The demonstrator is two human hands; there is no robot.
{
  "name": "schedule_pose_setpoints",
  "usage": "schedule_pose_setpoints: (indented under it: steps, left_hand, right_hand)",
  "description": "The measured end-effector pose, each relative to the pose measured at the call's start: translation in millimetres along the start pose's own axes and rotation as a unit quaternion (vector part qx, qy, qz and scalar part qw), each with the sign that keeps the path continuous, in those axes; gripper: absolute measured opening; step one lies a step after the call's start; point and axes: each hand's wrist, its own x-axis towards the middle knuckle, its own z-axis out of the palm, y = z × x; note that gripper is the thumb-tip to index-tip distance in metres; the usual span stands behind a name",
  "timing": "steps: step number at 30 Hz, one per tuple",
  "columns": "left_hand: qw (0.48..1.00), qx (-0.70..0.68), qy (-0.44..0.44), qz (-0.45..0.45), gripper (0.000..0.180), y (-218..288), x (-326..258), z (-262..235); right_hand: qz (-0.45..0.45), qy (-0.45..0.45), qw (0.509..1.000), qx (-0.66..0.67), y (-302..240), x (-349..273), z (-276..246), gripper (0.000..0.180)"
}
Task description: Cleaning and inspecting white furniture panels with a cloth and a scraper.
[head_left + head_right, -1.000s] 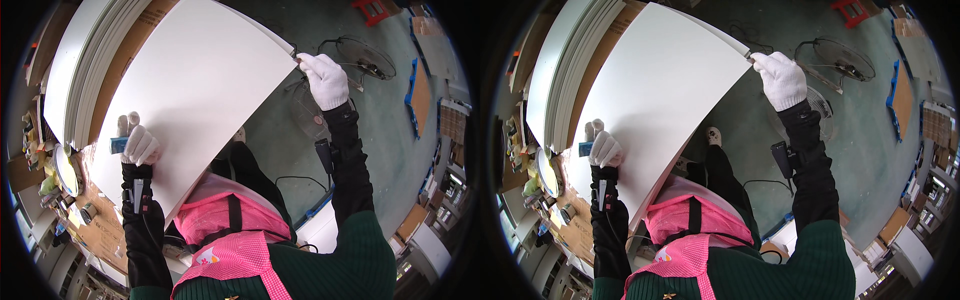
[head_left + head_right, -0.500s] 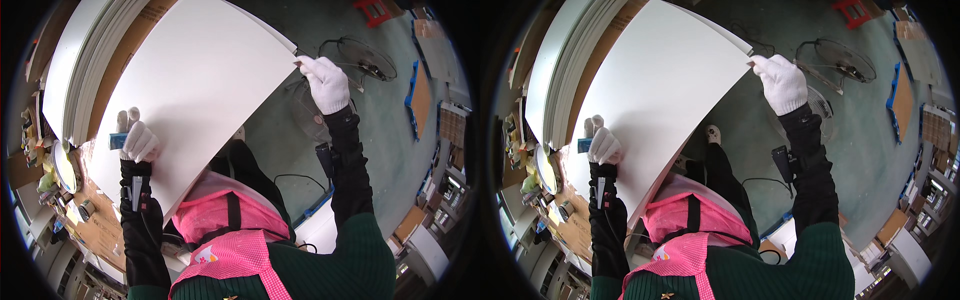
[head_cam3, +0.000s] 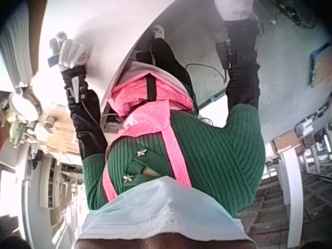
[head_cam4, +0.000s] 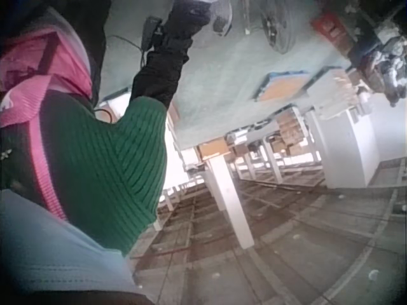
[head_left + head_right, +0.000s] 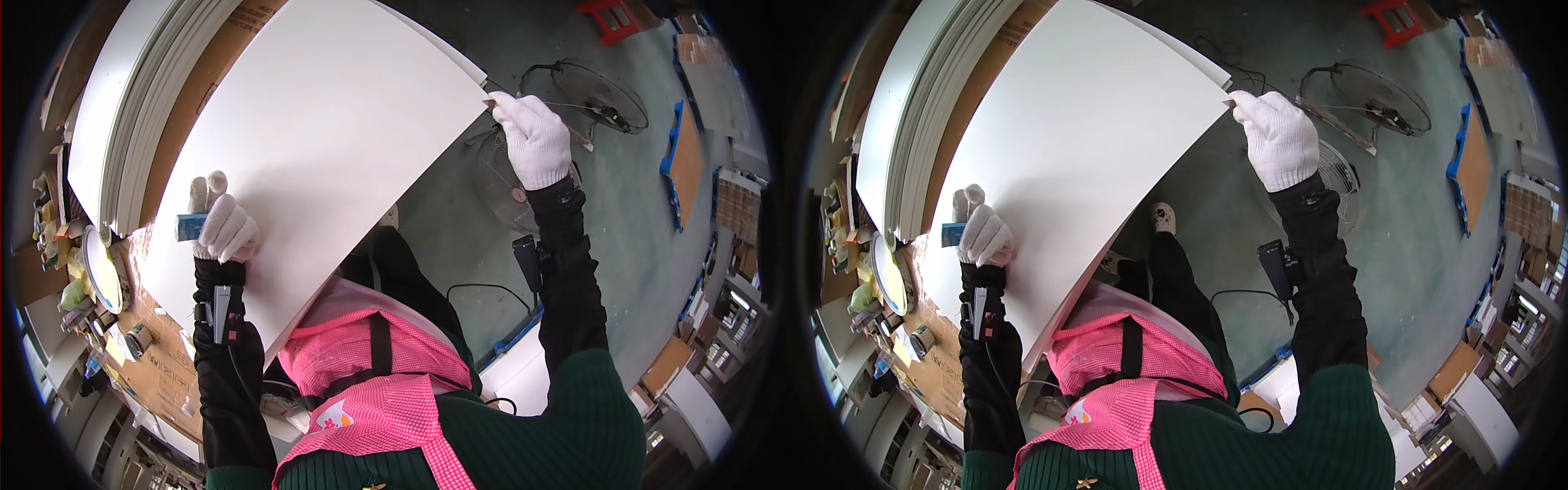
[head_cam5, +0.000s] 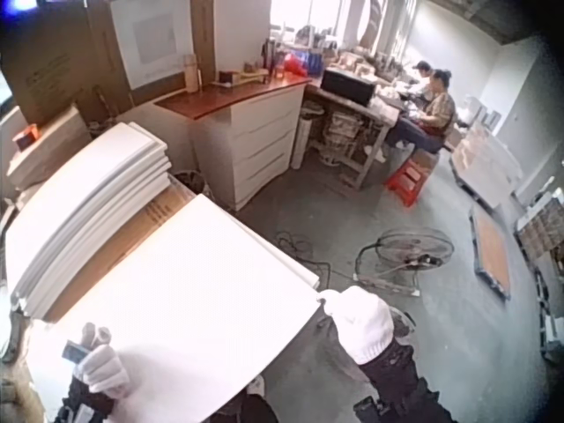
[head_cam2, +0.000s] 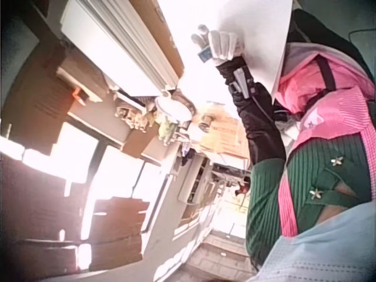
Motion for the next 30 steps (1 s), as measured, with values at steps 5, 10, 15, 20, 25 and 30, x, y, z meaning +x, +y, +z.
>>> schedule_pose_setpoints:
  steps: [5, 10, 15, 20, 25, 30]
  left_hand:
    - [1.0, -0.001, 0.018, 0.005, 0.054, -2.2, 3.0, 0.8]
    - [1.0, -0.001, -0.017, -0.006, 0.052, 3.0, -1.3, 7.3]
    - [1.0, -0.001, -0.017, -0.009, 0.052, 0.4, 1.8, -1.8]
    - [1.0, 0.002, 0.001, -0.006, 0.054, -2.1, 4.6, -0.3]
    - [1.0, 0.004, -0.02, -0.008, 0.055, 4.5, -2.8, -5.9]
    - [1.0, 0.002, -0.016, -0.009, 0.053, -0.6, 4.9, -3.4]
  right_hand:
    - [-0.02, 0.045, 0.999, 0.008, 5.1, 3.2, -0.3, 0.024]
    - [-0.093, 0.046, 0.994, -0.046, -41.2, -16.5, 7.4, 0.03]
    - [-0.072, 0.049, 0.996, 0.038, -60.9, -27.4, 16.1, 0.034]
    - [0.122, 0.099, 0.982, -0.103, 25.7, 0.7, -5.0, 0.015]
    - [0.07, 0.075, 0.995, -0.007, -26.7, -9.3, 2.0, 0.022]
    - [0.14, 0.118, 0.975, -0.127, 36.8, -0.1, 10.6, 0.019]
